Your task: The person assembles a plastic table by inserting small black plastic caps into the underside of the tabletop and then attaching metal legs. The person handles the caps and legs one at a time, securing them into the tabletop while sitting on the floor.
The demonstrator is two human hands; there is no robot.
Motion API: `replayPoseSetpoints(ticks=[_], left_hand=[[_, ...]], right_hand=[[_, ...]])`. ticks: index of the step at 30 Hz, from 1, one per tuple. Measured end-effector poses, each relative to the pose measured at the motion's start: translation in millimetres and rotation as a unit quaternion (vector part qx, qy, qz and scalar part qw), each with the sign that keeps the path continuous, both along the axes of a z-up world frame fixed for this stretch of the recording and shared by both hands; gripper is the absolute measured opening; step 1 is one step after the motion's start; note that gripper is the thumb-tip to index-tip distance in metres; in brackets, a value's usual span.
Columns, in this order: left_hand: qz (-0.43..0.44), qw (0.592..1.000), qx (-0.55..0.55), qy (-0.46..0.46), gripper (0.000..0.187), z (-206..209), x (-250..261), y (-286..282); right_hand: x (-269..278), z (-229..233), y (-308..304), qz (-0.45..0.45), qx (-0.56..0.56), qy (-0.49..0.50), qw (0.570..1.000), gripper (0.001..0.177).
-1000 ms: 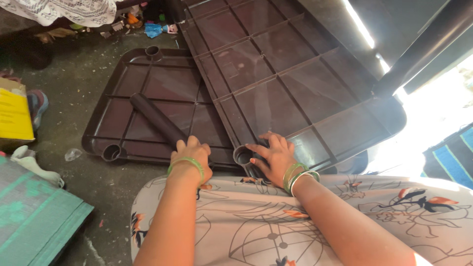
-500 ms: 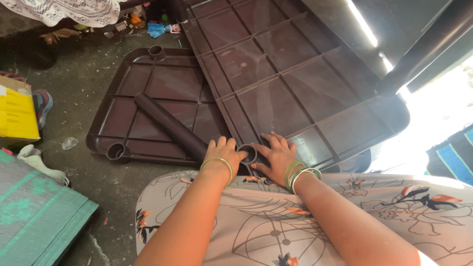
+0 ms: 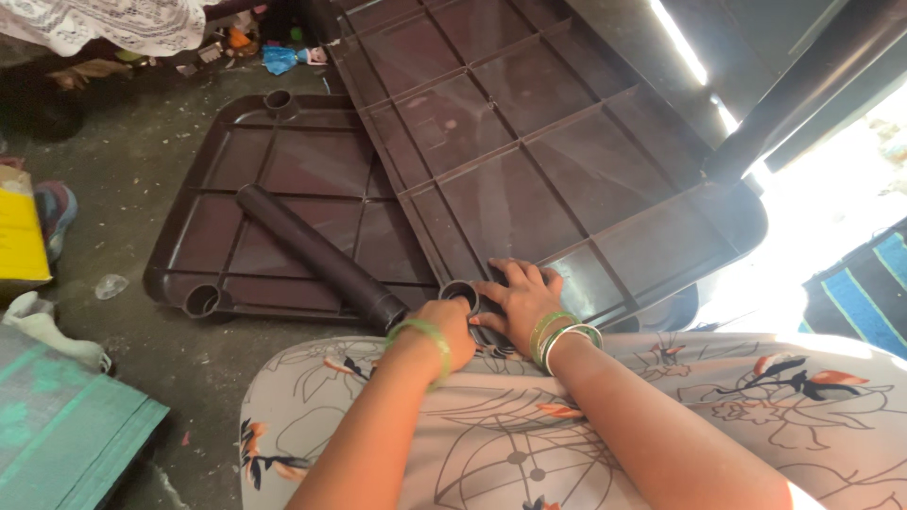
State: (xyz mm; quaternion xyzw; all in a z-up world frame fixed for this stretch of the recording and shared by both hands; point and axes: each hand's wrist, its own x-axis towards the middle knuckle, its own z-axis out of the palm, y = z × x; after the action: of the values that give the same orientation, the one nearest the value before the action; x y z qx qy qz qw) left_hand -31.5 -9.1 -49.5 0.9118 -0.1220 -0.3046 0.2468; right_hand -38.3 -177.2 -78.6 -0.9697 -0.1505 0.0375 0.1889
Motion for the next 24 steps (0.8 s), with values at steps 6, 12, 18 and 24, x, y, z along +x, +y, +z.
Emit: replayPoseSetpoints(ticks=[6, 12, 18, 24], left_hand=[[0.191, 0.919, -0.271, -0.212, 0.038, -6, 15, 22], [-0.023, 0.961, 0.072, -0.267, 0.045, 9, 13, 1], [-0.022, 0.926, 0.218, -0.306, 0.05, 27, 12, 2], [0.034, 0.926, 0.13, -0.352, 0.038, 22, 3, 18]], right_hand=[[-2, -11, -2, -0.008, 0.006, -0.01, 1.0, 0.062], [0, -7, -1, -0.016, 0.011, -0.028, 0.999, 0.07], [-1, -3, 0, -0.031, 0.001, -0.014, 0.999, 0.071], [-2, -8, -5, -0.048, 0.086, -0.045, 0.994, 0.062]])
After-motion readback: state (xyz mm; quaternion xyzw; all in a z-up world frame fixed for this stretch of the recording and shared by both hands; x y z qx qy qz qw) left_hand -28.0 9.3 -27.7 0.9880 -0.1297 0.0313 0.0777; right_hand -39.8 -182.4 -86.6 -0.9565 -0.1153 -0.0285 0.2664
